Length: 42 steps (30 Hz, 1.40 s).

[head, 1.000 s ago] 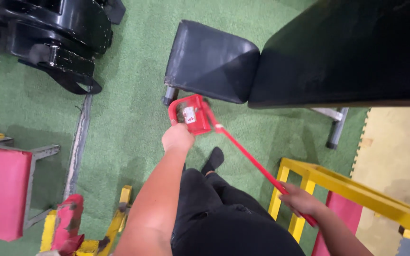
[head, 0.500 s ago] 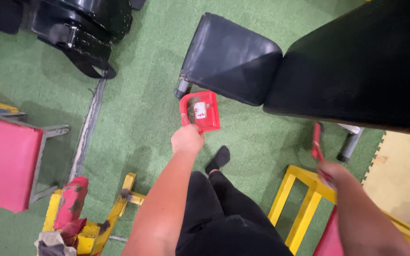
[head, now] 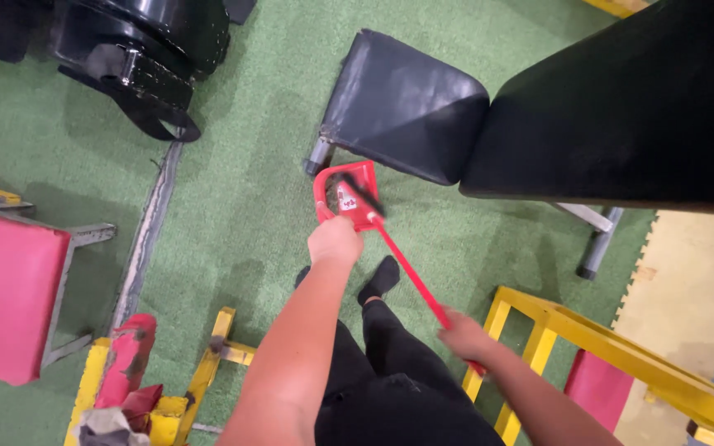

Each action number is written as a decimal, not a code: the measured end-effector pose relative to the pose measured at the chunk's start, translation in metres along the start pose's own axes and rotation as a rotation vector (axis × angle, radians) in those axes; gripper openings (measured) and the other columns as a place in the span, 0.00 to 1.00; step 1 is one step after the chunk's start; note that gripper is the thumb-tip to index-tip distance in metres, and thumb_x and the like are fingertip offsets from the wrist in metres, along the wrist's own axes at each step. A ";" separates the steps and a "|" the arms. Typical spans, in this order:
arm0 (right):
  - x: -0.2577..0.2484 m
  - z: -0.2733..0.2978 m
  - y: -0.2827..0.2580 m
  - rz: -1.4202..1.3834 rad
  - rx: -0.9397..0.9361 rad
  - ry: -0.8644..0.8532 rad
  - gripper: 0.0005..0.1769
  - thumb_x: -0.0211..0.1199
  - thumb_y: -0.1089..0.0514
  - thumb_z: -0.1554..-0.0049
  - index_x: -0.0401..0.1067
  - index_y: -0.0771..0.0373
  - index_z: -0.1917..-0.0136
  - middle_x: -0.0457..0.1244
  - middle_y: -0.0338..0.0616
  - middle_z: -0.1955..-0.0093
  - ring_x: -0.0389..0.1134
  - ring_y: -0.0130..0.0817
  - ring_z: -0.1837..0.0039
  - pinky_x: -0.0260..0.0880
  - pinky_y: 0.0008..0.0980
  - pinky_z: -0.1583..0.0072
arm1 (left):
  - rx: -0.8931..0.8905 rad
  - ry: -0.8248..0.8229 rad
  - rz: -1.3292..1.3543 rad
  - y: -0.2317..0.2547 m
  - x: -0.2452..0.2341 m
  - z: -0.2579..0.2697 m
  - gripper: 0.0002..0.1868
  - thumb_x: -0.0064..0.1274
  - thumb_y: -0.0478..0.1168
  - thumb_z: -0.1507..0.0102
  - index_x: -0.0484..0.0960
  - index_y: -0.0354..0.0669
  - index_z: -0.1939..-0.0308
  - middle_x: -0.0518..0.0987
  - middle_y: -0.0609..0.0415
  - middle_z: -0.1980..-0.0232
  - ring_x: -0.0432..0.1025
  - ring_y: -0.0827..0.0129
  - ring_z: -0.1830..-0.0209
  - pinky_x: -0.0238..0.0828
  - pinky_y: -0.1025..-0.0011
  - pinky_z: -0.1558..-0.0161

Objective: Sweeping the gym floor using a broom and a dustpan.

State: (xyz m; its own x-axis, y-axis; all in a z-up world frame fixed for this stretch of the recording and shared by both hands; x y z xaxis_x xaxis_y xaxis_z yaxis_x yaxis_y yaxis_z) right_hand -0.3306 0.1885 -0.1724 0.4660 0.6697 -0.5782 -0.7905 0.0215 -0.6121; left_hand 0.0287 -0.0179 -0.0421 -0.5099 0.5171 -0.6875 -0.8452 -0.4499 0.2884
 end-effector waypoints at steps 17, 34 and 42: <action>-0.137 0.200 0.214 -0.170 0.949 -0.073 0.32 0.61 0.61 0.44 0.62 0.51 0.27 0.60 0.48 0.67 0.59 0.40 0.69 0.63 0.44 0.67 | -0.033 -0.002 0.090 -0.287 -0.112 0.065 0.18 0.58 0.56 0.43 0.88 0.68 0.50 0.86 0.52 0.53 0.80 0.53 0.52 0.77 0.56 0.48; 0.076 -0.085 -0.205 0.038 0.194 -0.304 0.40 0.60 0.59 0.51 0.57 0.63 0.25 0.66 0.60 0.44 0.70 0.53 0.46 0.71 0.48 0.42 | -0.169 0.016 0.032 -0.302 -0.084 0.042 0.14 0.55 0.50 0.40 0.88 0.61 0.52 0.84 0.52 0.47 0.78 0.54 0.46 0.75 0.55 0.44; -0.127 0.019 -0.159 -0.119 0.845 -0.393 0.44 0.62 0.50 0.41 0.46 0.40 0.17 0.56 0.44 0.72 0.53 0.33 0.73 0.56 0.34 0.68 | -0.166 0.013 0.037 -0.307 -0.103 0.033 0.14 0.53 0.47 0.38 0.89 0.53 0.54 0.83 0.49 0.46 0.78 0.54 0.44 0.75 0.56 0.43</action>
State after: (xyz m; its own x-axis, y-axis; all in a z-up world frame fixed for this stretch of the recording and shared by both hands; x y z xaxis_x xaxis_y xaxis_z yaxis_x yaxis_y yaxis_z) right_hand -0.2718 0.1145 0.0087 0.5164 0.8280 -0.2187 -0.8447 0.5344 0.0288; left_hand 0.3358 0.0909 -0.0382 -0.5374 0.4887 -0.6873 -0.7872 -0.5830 0.2010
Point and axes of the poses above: each hand's wrist, its own z-axis away from the middle knuckle, its own x-axis out of the palm, y = z × x, the point moved 6 cm from there along -z, towards the middle knuckle
